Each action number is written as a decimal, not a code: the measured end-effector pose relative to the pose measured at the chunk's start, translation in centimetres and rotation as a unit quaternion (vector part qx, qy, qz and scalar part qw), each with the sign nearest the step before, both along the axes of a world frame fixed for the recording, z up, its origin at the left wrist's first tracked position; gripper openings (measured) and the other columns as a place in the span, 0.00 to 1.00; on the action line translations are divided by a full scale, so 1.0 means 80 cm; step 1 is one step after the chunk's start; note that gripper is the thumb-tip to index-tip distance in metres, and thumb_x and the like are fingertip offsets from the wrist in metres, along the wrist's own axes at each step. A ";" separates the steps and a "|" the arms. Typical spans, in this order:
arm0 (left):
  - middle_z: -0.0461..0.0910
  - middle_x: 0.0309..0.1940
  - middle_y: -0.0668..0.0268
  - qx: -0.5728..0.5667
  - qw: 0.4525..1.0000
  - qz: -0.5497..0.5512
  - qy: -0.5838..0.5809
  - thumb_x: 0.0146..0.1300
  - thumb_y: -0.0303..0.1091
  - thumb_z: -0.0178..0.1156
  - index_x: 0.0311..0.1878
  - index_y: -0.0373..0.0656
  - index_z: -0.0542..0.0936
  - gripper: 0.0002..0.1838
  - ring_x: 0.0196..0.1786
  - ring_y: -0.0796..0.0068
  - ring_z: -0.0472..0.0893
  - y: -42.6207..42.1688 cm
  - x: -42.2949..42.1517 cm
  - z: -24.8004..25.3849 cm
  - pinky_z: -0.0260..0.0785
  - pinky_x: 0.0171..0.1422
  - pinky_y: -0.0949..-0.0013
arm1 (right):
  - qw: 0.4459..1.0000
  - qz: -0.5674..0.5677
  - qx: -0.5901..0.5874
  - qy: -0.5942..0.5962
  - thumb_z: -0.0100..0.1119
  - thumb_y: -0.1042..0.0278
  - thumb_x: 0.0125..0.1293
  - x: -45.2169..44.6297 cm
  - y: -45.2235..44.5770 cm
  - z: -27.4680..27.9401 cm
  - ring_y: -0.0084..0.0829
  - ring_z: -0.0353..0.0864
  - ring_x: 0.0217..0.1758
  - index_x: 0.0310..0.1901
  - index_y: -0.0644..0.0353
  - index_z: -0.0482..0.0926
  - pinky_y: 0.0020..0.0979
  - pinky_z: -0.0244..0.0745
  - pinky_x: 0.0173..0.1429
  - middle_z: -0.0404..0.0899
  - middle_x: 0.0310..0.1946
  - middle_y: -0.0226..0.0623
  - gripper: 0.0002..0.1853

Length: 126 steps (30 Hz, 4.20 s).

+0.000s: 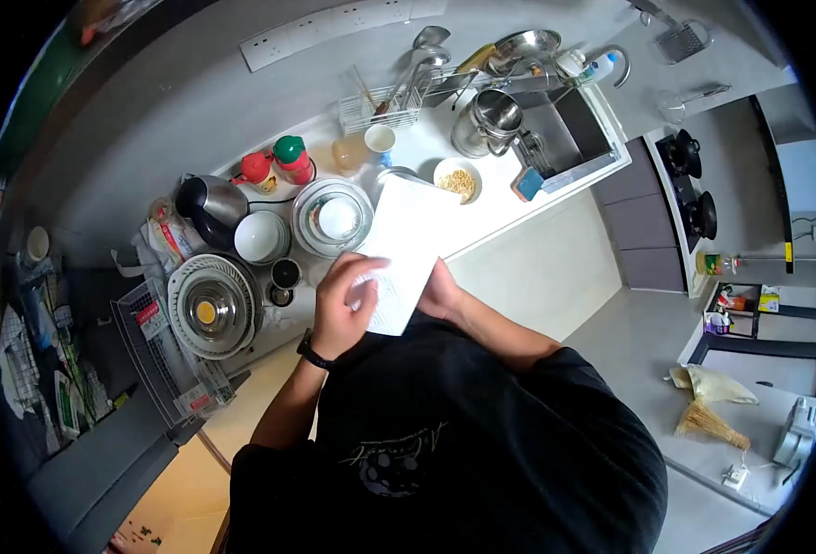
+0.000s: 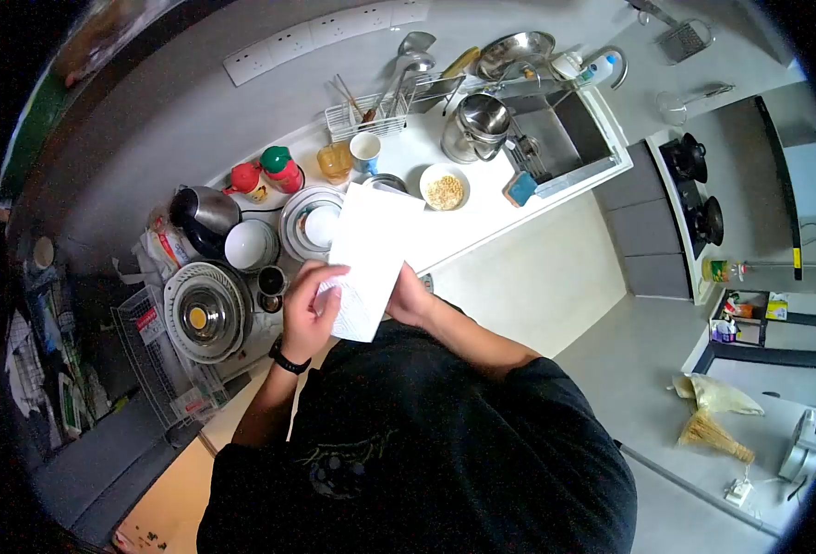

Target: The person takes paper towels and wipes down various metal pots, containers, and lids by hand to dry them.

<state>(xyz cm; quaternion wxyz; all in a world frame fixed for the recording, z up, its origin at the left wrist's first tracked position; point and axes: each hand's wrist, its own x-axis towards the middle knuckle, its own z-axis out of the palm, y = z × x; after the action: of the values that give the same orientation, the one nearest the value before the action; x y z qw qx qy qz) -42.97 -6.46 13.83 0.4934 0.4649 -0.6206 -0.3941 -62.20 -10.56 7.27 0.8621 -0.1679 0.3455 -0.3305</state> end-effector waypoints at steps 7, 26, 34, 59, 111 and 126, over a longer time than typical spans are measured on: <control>0.79 0.54 0.65 0.145 0.976 0.123 0.105 0.69 0.15 0.55 0.64 0.35 0.75 0.20 0.53 0.80 0.78 -0.009 -0.063 -0.111 0.71 0.56 0.76 | 0.986 0.143 -0.082 -0.041 0.45 0.46 0.82 -0.057 -0.055 -0.010 0.32 0.79 0.66 0.78 0.55 0.56 0.39 0.79 0.67 0.73 0.68 0.38 0.33; 0.82 0.56 0.63 0.205 0.694 0.218 0.655 0.80 0.39 0.48 0.67 0.36 0.74 0.21 0.57 0.69 0.81 0.117 -0.162 -0.198 0.72 0.66 0.63 | 0.938 0.297 -0.150 0.092 0.73 0.60 0.67 -0.130 -0.118 -0.083 0.25 0.87 0.48 0.57 0.67 0.80 0.32 0.81 0.53 0.87 0.46 0.37 0.23; 0.81 0.58 0.62 0.213 0.673 0.260 0.659 0.78 0.39 0.50 0.68 0.37 0.73 0.22 0.59 0.66 0.79 0.095 -0.196 -0.192 0.71 0.68 0.63 | 0.780 0.186 -0.456 0.386 0.70 0.51 0.67 -0.146 -0.230 -0.107 0.31 0.85 0.28 0.51 0.61 0.85 0.34 0.80 0.36 0.86 0.30 0.42 0.22; 0.76 0.65 0.56 0.266 0.729 0.370 0.510 0.75 0.39 0.56 0.71 0.38 0.71 0.26 0.66 0.60 0.76 0.245 -0.128 -0.168 0.67 0.71 0.61 | 0.648 0.071 -0.562 0.509 0.67 0.66 0.65 -0.123 -0.326 -0.125 0.32 0.88 0.26 0.41 0.63 0.80 0.34 0.81 0.35 0.87 0.26 0.41 0.10; 0.81 0.41 0.47 -0.355 0.849 0.150 -0.360 0.67 0.28 0.58 0.49 0.40 0.76 0.09 0.40 0.37 0.81 -0.509 -0.675 0.104 0.74 0.43 0.41 | 0.769 -0.196 -0.248 0.556 0.64 0.66 0.72 -0.894 0.028 -0.075 0.25 0.87 0.37 0.57 0.58 0.83 0.28 0.82 0.41 0.88 0.44 0.39 0.15; 0.80 0.44 0.64 -0.467 0.727 -0.017 -0.503 0.60 0.27 0.61 0.47 0.47 0.79 0.11 0.37 0.63 0.86 -0.687 -0.758 0.010 0.81 0.33 0.62 | 0.751 -0.184 -0.196 0.603 0.63 0.66 0.72 -0.982 -0.080 -0.037 0.25 0.86 0.40 0.59 0.58 0.83 0.29 0.83 0.43 0.88 0.46 0.40 0.16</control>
<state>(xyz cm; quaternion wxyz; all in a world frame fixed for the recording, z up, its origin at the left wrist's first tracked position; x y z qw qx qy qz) -103.64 -61.45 14.66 0.2568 0.2948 -0.8916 0.2287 -140.73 -16.97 4.33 0.3456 -0.4312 0.7452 -0.3733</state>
